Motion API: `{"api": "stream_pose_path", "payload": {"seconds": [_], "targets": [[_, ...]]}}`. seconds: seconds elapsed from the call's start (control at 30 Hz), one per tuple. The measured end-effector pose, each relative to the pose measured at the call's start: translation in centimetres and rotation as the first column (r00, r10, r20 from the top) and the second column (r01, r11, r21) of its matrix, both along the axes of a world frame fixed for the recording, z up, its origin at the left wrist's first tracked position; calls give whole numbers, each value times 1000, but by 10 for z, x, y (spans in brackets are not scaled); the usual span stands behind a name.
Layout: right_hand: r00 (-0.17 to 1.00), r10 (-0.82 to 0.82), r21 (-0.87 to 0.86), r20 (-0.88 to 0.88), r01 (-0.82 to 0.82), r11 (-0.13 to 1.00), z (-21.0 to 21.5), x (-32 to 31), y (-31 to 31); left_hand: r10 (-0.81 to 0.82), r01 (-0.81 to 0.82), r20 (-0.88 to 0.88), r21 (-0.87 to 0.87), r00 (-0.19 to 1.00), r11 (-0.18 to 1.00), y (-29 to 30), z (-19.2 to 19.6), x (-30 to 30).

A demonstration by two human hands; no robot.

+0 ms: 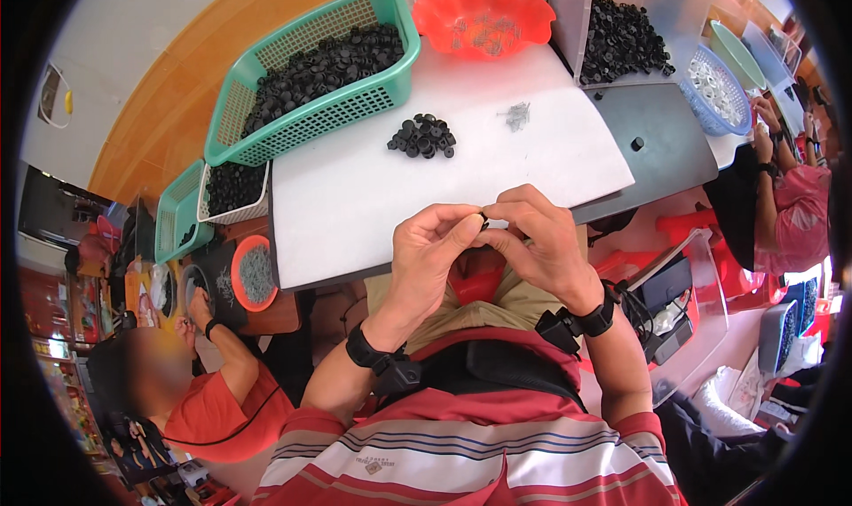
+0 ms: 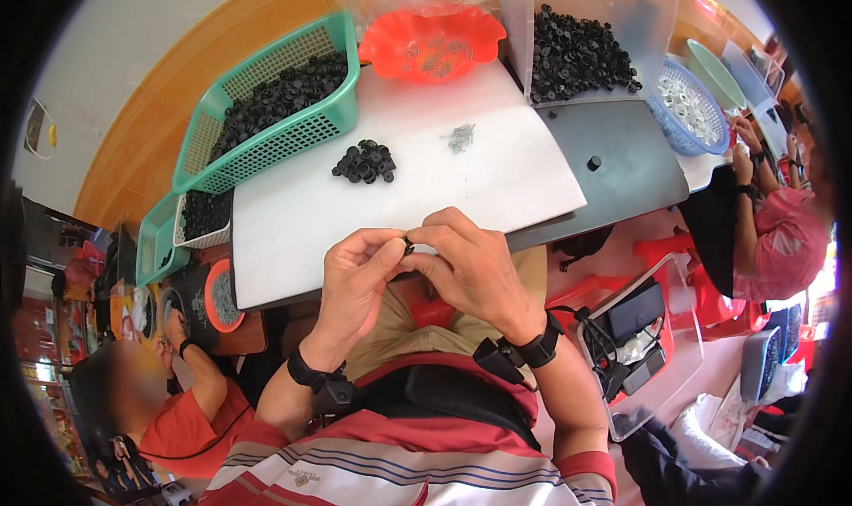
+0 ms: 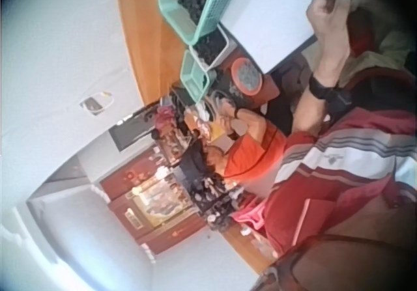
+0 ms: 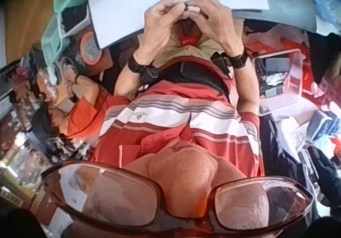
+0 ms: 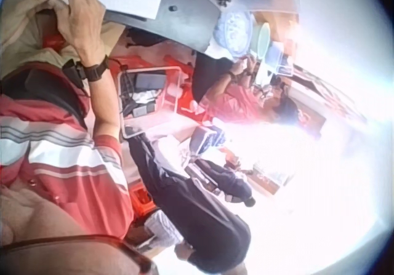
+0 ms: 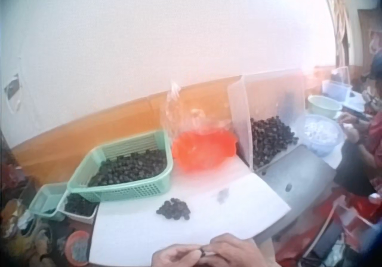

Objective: Assembling small black plastic shoe components by hand at a production table.

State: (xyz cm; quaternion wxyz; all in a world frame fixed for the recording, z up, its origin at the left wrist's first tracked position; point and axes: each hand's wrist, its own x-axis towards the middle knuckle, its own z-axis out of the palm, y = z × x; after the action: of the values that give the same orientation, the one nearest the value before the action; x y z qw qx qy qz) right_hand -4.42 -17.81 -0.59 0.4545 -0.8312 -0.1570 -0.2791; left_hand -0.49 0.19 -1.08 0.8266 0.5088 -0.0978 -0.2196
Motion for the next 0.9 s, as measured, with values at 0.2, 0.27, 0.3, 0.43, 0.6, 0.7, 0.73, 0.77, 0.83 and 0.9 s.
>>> {"api": "stream_pose_path", "payload": {"seconds": [0.2,0.27,0.3,0.43,0.6,0.7,0.73,0.77,0.83,0.9], "targets": [[998,-7,100,-60,13,995,4,6,-12,35,-35,2,8,999,999,5,5,-2],[998,-44,118,-42,49,992,1,12,-18,38,-38,7,16,999,999,8,3,-3],[996,-82,139,-32,86,987,1,15,-20,40,-40,6,28,999,999,9,2,-2],[984,-137,200,-114,158,967,-10,21,-31,27,-27,15,11,1000,1000,11,2,-2],[983,-122,235,-135,151,960,-16,21,-35,42,-80,201,185,979,979,21,14,6],[984,-120,239,-133,150,959,-23,21,-35,77,-223,399,336,914,915,31,24,20],[984,-111,248,-141,144,958,-23,22,-35,93,-319,512,373,854,871,35,29,26],[986,-99,249,-134,130,960,-22,22,-34,104,-332,517,371,850,867,41,34,33],[979,-128,217,-157,161,963,-20,21,-33,177,-544,681,373,711,752,54,46,52],[980,-121,218,-155,153,964,-20,20,-34,179,-630,756,362,630,687,71,55,76]]}}
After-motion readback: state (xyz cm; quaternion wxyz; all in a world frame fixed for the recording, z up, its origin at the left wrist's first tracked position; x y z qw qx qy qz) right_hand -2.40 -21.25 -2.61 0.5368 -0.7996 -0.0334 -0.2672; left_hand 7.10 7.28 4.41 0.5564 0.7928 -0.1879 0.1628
